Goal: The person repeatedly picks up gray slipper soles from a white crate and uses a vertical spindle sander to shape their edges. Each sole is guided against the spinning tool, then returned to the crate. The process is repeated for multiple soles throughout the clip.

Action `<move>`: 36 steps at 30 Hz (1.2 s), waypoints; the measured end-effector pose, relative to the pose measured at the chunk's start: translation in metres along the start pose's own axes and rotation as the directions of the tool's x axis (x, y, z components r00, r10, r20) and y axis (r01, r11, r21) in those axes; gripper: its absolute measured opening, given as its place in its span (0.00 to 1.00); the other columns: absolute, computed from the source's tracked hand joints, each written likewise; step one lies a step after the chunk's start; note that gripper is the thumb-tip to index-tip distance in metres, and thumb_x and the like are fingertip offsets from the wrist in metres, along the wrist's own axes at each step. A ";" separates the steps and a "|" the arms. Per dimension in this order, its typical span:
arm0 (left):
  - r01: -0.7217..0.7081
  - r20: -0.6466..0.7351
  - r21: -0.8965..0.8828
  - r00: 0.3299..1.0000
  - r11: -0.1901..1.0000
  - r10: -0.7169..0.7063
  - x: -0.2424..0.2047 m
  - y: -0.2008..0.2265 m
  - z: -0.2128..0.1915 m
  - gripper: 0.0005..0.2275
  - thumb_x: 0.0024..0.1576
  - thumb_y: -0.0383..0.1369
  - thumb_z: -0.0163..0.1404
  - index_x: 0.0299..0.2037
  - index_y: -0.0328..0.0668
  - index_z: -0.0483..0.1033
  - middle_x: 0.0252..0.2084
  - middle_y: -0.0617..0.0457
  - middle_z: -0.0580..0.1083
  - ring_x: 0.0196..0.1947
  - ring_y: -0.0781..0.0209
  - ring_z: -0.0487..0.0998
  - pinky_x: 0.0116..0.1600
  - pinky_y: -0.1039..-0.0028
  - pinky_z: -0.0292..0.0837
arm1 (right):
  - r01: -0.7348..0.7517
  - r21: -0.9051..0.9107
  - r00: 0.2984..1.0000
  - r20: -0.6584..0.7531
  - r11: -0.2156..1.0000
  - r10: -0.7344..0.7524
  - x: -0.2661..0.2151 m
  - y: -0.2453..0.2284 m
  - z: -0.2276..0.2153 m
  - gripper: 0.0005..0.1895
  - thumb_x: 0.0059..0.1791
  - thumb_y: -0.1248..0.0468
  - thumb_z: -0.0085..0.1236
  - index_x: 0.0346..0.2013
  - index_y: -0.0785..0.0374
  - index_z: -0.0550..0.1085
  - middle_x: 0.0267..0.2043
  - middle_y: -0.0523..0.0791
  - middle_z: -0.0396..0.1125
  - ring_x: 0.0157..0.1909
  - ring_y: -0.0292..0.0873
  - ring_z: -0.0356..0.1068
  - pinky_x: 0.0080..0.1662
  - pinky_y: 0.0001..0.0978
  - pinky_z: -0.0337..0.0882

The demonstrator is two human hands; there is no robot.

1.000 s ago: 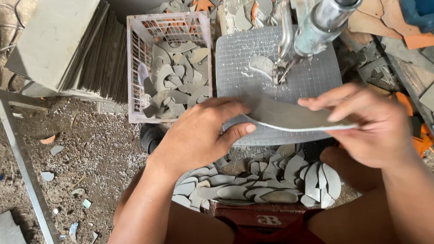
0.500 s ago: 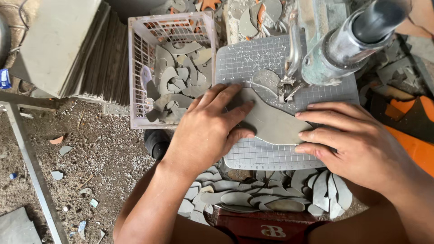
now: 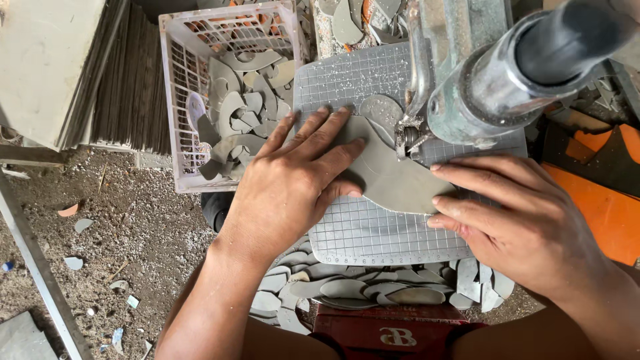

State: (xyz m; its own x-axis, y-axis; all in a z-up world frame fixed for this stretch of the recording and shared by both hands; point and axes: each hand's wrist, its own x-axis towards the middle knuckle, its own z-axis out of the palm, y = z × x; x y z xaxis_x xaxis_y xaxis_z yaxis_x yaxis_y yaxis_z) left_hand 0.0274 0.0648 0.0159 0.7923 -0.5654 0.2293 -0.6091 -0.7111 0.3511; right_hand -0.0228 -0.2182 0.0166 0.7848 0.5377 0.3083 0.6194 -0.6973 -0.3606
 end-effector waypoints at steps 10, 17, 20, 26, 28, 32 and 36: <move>0.017 -0.017 0.002 1.000 1.000 -0.017 0.003 0.000 0.002 0.24 0.51 0.48 0.56 0.56 0.49 0.79 0.67 0.48 0.70 0.68 0.47 0.67 0.71 0.52 0.60 | -0.006 0.015 0.998 -0.067 1.000 0.007 0.005 -0.002 0.001 0.11 0.40 0.66 0.69 0.35 0.64 0.80 0.51 0.47 0.75 0.52 0.49 0.72 0.50 0.41 0.73; 0.025 -0.063 0.107 0.998 0.994 -0.019 0.000 0.009 0.011 0.23 0.51 0.49 0.56 0.53 0.49 0.80 0.63 0.43 0.73 0.64 0.45 0.74 0.69 0.52 0.66 | -0.057 -0.052 0.997 -0.054 0.997 0.054 0.003 0.007 0.001 0.08 0.41 0.68 0.69 0.34 0.62 0.81 0.50 0.44 0.76 0.52 0.47 0.73 0.52 0.38 0.74; 0.032 -0.085 0.109 0.996 0.994 -0.022 -0.003 0.015 0.012 0.23 0.51 0.48 0.56 0.53 0.47 0.80 0.62 0.39 0.73 0.63 0.43 0.74 0.67 0.53 0.68 | -0.071 -0.081 0.995 -0.076 0.994 0.065 0.005 0.012 -0.001 0.07 0.42 0.68 0.69 0.33 0.63 0.81 0.48 0.44 0.76 0.50 0.47 0.74 0.50 0.37 0.74; 0.054 -0.131 0.099 0.991 0.994 -0.041 -0.006 0.024 0.014 0.23 0.53 0.49 0.55 0.54 0.45 0.79 0.60 0.34 0.74 0.62 0.40 0.75 0.64 0.55 0.71 | -0.086 -0.130 0.990 -0.121 0.988 0.070 0.011 0.018 -0.003 0.10 0.40 0.64 0.71 0.30 0.66 0.81 0.43 0.46 0.77 0.46 0.46 0.75 0.46 0.36 0.74; 0.050 -0.144 0.104 0.989 0.993 -0.035 -0.006 0.026 0.015 0.23 0.54 0.49 0.54 0.54 0.45 0.79 0.59 0.33 0.74 0.62 0.40 0.75 0.64 0.56 0.72 | -0.094 -0.158 0.990 -0.118 0.983 0.076 0.013 0.021 -0.005 0.10 0.38 0.63 0.72 0.29 0.64 0.81 0.39 0.45 0.76 0.44 0.46 0.75 0.45 0.37 0.74; 0.063 -0.163 0.119 0.986 0.991 -0.043 -0.008 0.030 0.017 0.22 0.55 0.49 0.54 0.53 0.43 0.79 0.58 0.32 0.75 0.61 0.40 0.76 0.63 0.56 0.72 | -0.135 -0.175 0.989 -0.091 0.975 0.120 0.015 0.027 -0.006 0.10 0.38 0.62 0.75 0.25 0.64 0.81 0.31 0.44 0.75 0.37 0.43 0.73 0.41 0.36 0.72; 0.075 -0.179 0.123 0.982 0.990 -0.053 -0.008 0.034 0.019 0.21 0.56 0.49 0.54 0.51 0.42 0.79 0.58 0.31 0.75 0.61 0.39 0.76 0.63 0.55 0.72 | -0.148 -0.190 0.986 -0.108 0.970 0.129 0.020 0.030 -0.008 0.13 0.37 0.61 0.76 0.26 0.66 0.81 0.29 0.44 0.74 0.36 0.43 0.72 0.40 0.36 0.72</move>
State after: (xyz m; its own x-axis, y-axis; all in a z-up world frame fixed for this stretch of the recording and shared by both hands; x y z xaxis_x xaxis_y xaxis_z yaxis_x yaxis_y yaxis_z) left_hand 0.0000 0.0369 0.0085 0.8167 -0.4432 0.3696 -0.5473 -0.7978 0.2530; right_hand 0.0114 -0.2323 0.0184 0.8514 0.3882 0.3526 0.4806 -0.8467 -0.2282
